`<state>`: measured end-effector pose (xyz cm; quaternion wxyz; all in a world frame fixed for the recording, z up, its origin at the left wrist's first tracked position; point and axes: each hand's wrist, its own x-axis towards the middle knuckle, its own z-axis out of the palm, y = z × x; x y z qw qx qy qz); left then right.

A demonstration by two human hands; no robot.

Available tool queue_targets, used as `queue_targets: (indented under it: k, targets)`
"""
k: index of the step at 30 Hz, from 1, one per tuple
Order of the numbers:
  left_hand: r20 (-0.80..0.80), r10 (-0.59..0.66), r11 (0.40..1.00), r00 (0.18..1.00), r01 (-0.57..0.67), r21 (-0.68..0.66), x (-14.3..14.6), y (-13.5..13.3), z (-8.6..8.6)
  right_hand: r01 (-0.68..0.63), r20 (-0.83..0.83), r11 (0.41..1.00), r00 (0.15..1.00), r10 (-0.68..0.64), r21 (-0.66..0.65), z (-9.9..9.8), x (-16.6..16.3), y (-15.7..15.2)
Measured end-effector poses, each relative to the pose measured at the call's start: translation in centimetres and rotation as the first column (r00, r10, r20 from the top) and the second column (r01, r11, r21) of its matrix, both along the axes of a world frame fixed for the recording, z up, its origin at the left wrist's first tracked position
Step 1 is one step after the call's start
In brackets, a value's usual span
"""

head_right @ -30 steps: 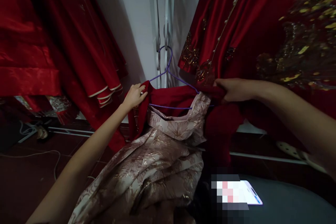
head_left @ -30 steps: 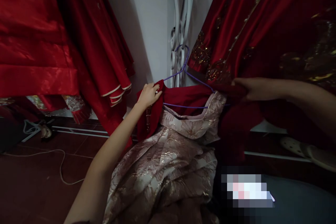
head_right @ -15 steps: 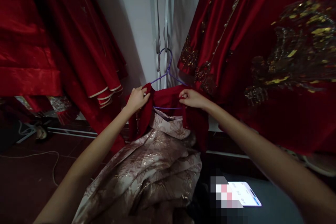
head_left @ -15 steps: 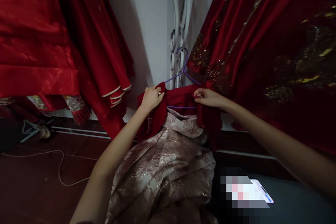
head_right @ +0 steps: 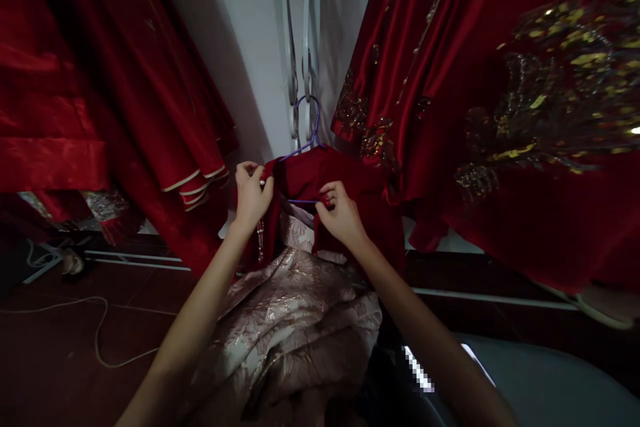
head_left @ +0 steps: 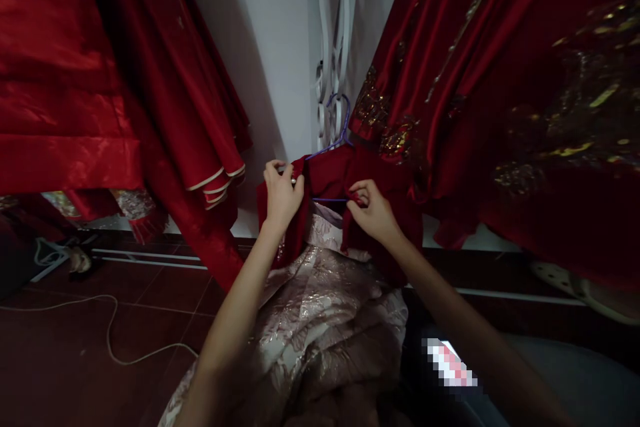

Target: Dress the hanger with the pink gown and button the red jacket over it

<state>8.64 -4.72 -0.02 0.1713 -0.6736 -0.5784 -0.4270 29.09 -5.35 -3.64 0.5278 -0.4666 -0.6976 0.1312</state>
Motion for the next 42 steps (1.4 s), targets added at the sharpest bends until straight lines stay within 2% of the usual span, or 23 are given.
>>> queue_targets:
  k: [3,5,6,8,10,12,13,16,20,23,27,29,31,35,42]
  targets:
    - [0.148,0.019,0.999,0.989,-0.014,-0.035,0.4,-0.6,0.0,0.167,0.003,0.986,0.986,-0.167,-0.011,-0.5,2.0,-0.7]
    - [0.231,-0.041,0.994,0.972,0.062,-0.085,1.4,-0.6,0.2,0.171,0.020,0.985,0.985,-0.171,-0.034,-0.4,2.2,-0.9]
    - [0.256,-0.084,0.989,0.963,0.111,-0.093,2.1,-0.5,0.3,0.122,0.017,0.991,0.992,-0.121,-0.051,-0.3,1.9,-1.0]
    - [0.253,-0.202,0.969,0.946,0.230,-0.086,3.8,-0.5,0.5,-0.058,-0.016,0.995,0.998,0.057,-0.087,-0.1,0.7,-1.0]
    - [0.234,-0.342,0.925,0.910,0.369,-0.085,5.4,-0.7,0.2,-0.240,-0.072,0.963,0.970,0.232,-0.122,-0.1,-0.7,-1.0]
    - [0.298,-0.416,0.886,0.859,0.457,-0.079,6.5,-0.9,-0.7,-0.345,-0.126,0.929,0.936,0.329,-0.136,-0.4,-1.8,-1.1]
    - [0.369,-0.412,0.884,0.833,0.464,-0.060,6.7,-1.1,-1.5,-0.366,-0.148,0.921,0.926,0.346,-0.133,-0.6,-2.0,-1.1]
    - [0.621,-0.342,0.904,0.705,0.426,0.014,6.9,-1.6,-4.5,-0.336,-0.224,0.938,0.923,0.311,-0.081,-1.7,-2.0,-1.3]
    - [0.829,-0.336,0.889,0.447,0.442,0.123,7.3,-2.3,-7.9,-0.239,-0.311,0.971,0.924,0.221,-0.020,-3.0,-1.3,-2.1]
    - [0.878,-0.352,0.875,0.324,0.448,0.186,7.6,-2.8,-8.6,-0.260,-0.320,0.966,0.915,0.244,-0.007,-3.6,-1.1,-2.7]
    - [0.918,-0.347,0.866,0.191,0.440,0.236,7.7,-3.1,-8.3,-0.280,-0.299,0.960,0.916,0.268,0.000,-3.6,-1.5,-2.9]
    - [0.921,-0.345,0.862,0.182,0.450,0.234,7.7,-3.2,-8.2,-0.256,-0.301,0.967,0.921,0.247,0.011,-3.5,-1.6,-2.9]
    - [0.909,-0.363,0.848,0.207,0.478,0.230,7.7,-3.3,-8.2,-0.235,-0.298,0.972,0.926,0.231,0.021,-3.3,-1.6,-2.9]
    - [0.864,-0.405,0.821,0.298,0.536,0.200,7.5,-3.6,-7.9,-0.187,-0.265,0.981,0.945,0.192,0.044,-2.7,-1.6,-3.2]
    - [0.796,-0.423,0.830,0.433,0.538,0.148,6.5,-4.4,-7.1,-0.104,-0.171,0.989,0.978,0.122,0.107,-1.3,-1.7,-3.8]
